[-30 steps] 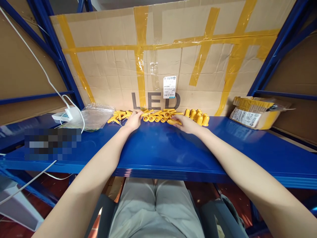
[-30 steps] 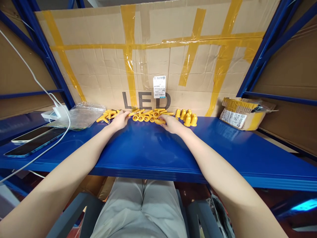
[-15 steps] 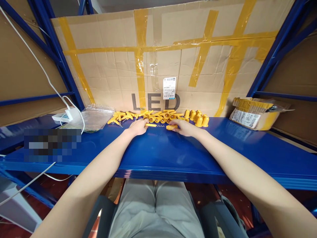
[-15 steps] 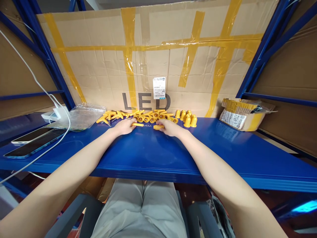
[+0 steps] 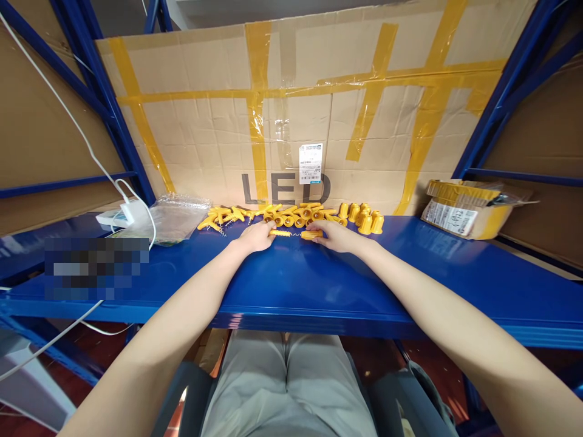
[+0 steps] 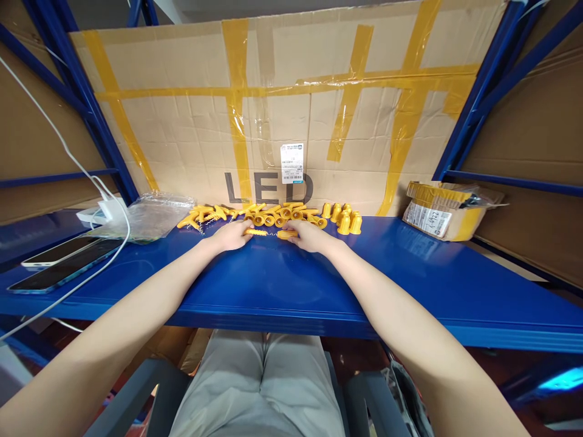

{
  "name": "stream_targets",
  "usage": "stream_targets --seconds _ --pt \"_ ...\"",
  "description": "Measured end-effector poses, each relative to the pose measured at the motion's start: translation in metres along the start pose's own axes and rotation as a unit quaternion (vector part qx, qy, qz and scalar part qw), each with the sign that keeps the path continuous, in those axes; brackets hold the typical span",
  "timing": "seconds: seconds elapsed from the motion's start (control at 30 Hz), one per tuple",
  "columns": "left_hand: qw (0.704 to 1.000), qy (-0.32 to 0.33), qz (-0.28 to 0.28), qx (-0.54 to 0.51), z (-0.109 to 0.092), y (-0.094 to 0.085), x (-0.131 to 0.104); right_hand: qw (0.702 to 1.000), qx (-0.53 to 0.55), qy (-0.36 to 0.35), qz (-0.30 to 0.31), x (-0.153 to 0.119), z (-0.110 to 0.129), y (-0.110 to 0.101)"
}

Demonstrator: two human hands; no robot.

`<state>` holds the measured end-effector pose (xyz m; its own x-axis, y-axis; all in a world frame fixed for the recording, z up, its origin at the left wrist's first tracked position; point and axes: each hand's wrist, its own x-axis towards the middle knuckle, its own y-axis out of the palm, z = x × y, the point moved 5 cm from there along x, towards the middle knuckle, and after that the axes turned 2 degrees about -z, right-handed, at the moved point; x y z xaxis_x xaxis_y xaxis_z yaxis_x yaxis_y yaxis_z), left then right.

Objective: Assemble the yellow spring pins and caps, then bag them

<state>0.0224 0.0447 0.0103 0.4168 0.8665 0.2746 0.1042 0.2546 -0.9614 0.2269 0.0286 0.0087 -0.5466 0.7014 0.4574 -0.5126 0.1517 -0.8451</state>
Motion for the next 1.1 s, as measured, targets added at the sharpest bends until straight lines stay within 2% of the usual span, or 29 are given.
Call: stream_targets --seconds 0.17,0.37,0.5,0.73,0.93,1.1 --pt "0.990 0.050 -0.017 -0.133 -0.013 -0.001 0.000 1.000 -0.003 -0.007 0.002 0.001 0.009 0.000" --pt "0.972 0.034 -0.038 -0.230 -0.011 -0.004 0.000 1.000 0.009 0.001 0.003 -0.001 0.012 0.000" --pt "0.947 0.016 0.004 -0.320 -0.009 0.001 0.000 0.998 0.054 0.025 0.003 -0.001 0.014 -0.001" --pt "0.945 0.003 0.001 -0.327 -0.003 0.005 0.001 0.982 0.156 0.107 -0.015 0.001 0.001 0.003" --pt "0.950 -0.015 -0.003 -0.312 -0.001 0.005 0.002 0.948 0.292 0.130 -0.001 0.000 -0.008 0.001" --pt "0.955 -0.016 -0.016 -0.295 -0.004 0.000 0.000 0.918 0.338 0.205 -0.012 -0.006 -0.007 -0.004"
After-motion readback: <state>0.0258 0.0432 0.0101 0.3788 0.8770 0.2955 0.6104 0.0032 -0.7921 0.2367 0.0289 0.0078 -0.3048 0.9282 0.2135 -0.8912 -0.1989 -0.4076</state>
